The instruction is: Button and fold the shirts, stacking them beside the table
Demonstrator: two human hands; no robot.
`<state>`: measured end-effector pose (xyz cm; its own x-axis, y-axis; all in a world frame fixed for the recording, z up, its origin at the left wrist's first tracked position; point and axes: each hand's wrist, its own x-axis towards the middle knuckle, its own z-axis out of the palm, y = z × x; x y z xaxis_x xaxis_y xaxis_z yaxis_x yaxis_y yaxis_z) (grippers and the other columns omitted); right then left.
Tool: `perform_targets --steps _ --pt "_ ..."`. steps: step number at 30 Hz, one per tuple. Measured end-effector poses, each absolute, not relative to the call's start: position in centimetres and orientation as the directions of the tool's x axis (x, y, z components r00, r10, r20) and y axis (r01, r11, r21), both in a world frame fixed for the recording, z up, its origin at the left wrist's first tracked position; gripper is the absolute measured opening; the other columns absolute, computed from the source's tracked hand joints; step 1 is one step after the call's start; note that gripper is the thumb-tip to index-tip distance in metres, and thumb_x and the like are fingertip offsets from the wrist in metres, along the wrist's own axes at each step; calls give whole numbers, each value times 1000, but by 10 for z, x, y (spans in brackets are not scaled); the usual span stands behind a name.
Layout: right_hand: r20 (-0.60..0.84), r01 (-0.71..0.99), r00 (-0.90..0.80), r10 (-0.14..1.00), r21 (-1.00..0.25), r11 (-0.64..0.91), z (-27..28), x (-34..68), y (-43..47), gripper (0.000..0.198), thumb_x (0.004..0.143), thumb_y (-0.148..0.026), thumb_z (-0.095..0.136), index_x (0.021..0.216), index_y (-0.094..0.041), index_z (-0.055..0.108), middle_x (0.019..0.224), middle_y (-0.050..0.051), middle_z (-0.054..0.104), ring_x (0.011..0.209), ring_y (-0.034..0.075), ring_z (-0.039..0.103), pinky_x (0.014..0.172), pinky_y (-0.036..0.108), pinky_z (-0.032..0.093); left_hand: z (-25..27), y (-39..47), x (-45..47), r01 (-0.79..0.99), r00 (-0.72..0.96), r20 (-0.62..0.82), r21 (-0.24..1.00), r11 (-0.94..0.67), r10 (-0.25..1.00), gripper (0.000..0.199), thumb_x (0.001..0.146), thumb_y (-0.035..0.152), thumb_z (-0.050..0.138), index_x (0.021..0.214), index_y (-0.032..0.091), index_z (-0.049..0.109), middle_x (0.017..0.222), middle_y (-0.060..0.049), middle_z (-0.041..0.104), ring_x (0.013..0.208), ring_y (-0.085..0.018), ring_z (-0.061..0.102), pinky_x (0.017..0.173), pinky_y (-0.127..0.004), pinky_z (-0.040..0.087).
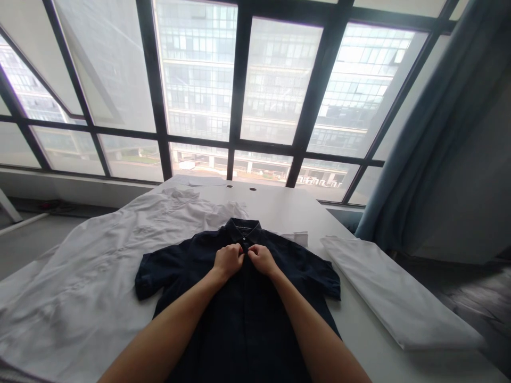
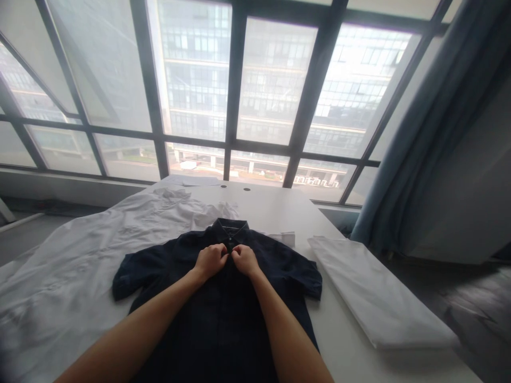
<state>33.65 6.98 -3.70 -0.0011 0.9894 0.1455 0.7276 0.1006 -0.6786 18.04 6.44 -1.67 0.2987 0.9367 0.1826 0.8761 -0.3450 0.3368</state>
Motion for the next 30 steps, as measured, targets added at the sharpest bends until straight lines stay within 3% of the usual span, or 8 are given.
perform_targets --steps 4,9,12,18,25,30 --pt "147 624 -15 989 -771 124 -42 340 70 19 83 -18 54 89 -15 72 84 5 73 78 18 67 70 25 51 -16 61 183 884 325 168 297 -362 931 20 92 32 52 101 21 67 100 -11 74 96 -27 70 80 -33 49" --pt "28 541 -36 999 -840 43 -43 341 72 21 83 -16 51 92 -16 71 72 1 69 53 13 59 51 22 46 -15 62 188 911 246 133 307 -276 960 27 93 35 51 105 18 67 100 -15 74 97 -29 70 81 -34 49" --pt "21 517 -44 999 -855 41 -43 341 73 21 82 -13 50 92 -15 69 70 0 66 51 11 56 50 21 45 -15 63 188 912 234 125 315 -262 964 28 92 35 52 108 18 67 100 -15 74 97 -29 70 80 -34 49" --pt "59 565 -20 998 -823 59 -42 340 71 18 82 -15 51 91 -16 67 68 -1 64 54 12 57 56 22 47 -17 65 181 806 216 211 512 -296 953 15 90 33 60 99 25 69 91 -4 75 90 -22 70 76 -29 47" --pt "89 451 -44 995 -887 99 -41 342 64 13 80 -19 51 87 -17 61 70 -3 59 48 10 51 47 22 43 -24 66 177 736 167 244 613 -285 955 9 85 27 70 91 22 71 95 -5 76 92 -22 69 77 -28 48" --pt "160 344 -81 984 -922 179 -44 342 60 12 79 -26 52 87 -19 58 69 -4 54 47 10 48 44 22 42 -30 72 174 607 156 260 735 -301 953 7 81 22 74 86 17 72 85 -6 75 83 -19 69 75 -26 49"
